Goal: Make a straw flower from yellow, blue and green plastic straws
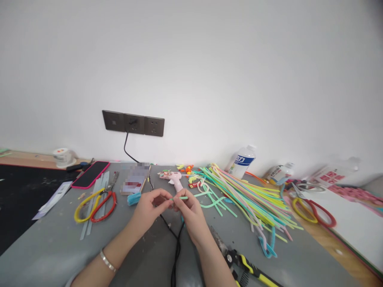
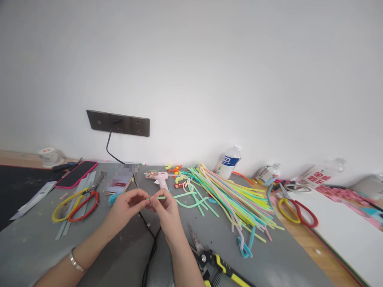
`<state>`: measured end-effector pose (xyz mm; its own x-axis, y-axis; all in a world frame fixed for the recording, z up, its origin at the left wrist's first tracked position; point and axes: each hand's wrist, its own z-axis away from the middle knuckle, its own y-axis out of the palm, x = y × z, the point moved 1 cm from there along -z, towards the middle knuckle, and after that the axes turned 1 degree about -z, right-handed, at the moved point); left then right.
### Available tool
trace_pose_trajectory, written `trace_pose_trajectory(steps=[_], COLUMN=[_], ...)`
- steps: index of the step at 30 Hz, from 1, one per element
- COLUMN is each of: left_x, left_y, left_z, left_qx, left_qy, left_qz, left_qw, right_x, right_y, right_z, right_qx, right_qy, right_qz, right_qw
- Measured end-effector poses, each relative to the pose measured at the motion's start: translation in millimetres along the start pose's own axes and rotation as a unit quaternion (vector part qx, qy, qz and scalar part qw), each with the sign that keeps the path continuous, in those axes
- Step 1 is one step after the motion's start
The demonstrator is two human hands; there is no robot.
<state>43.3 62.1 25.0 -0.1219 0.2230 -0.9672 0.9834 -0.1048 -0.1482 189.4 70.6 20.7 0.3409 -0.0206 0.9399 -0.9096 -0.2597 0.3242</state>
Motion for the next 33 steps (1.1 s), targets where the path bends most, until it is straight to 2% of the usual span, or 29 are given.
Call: trace_pose_trajectory(steps=[6,11,15,19,21,24,28,30,33], left_x=[-6.9,-14.3,-16.6,-18.4,-18.5,-17.4,-15.7,-15.6,-15.6], left_y=[1.1,1.0,-0.7,-1.1,-1.3,-2.5,-5.0,-5.8,-5.9], left_z=[2.7,6.4,8.5,10.0,10.4,10.1,9.5,9.7,10.1], left_qx=[-0.025,-0.049,-0.068,-0.076,-0.089,-0.12,-0.126,-0.122,-0.131], left_qy=[0.016,0.06,0.086,0.101,0.129,0.205,0.293,0.311,0.305], left_qz=[-0.01,-0.066,-0.098,-0.095,-0.107,-0.134,-0.177,-0.19,-0.201], left_qw=[1.0,0.995,0.989,0.987,0.982,0.962,0.931,0.923,0.922], right_x=[1.2,0.9,3.9,5.9,4.9,2.0,-0.3,0.5,2.4], right_y=[4.2,4.7,7.9,10.5,10.3,8.6,7.6,8.1,8.2], right_z=[2.2,2.8,5.3,7.2,6.8,5.3,5.6,6.9,8.1], right_qx=[0.018,0.039,0.027,0.023,0.024,0.024,0.053,0.072,0.074], right_qy=[-0.018,-0.05,-0.106,-0.121,-0.111,-0.08,0.009,0.052,0.06], right_qz=[-0.032,-0.061,-0.026,-0.011,-0.011,-0.025,-0.07,-0.088,-0.087], right_qw=[0.999,0.996,0.994,0.992,0.993,0.996,0.996,0.992,0.992])
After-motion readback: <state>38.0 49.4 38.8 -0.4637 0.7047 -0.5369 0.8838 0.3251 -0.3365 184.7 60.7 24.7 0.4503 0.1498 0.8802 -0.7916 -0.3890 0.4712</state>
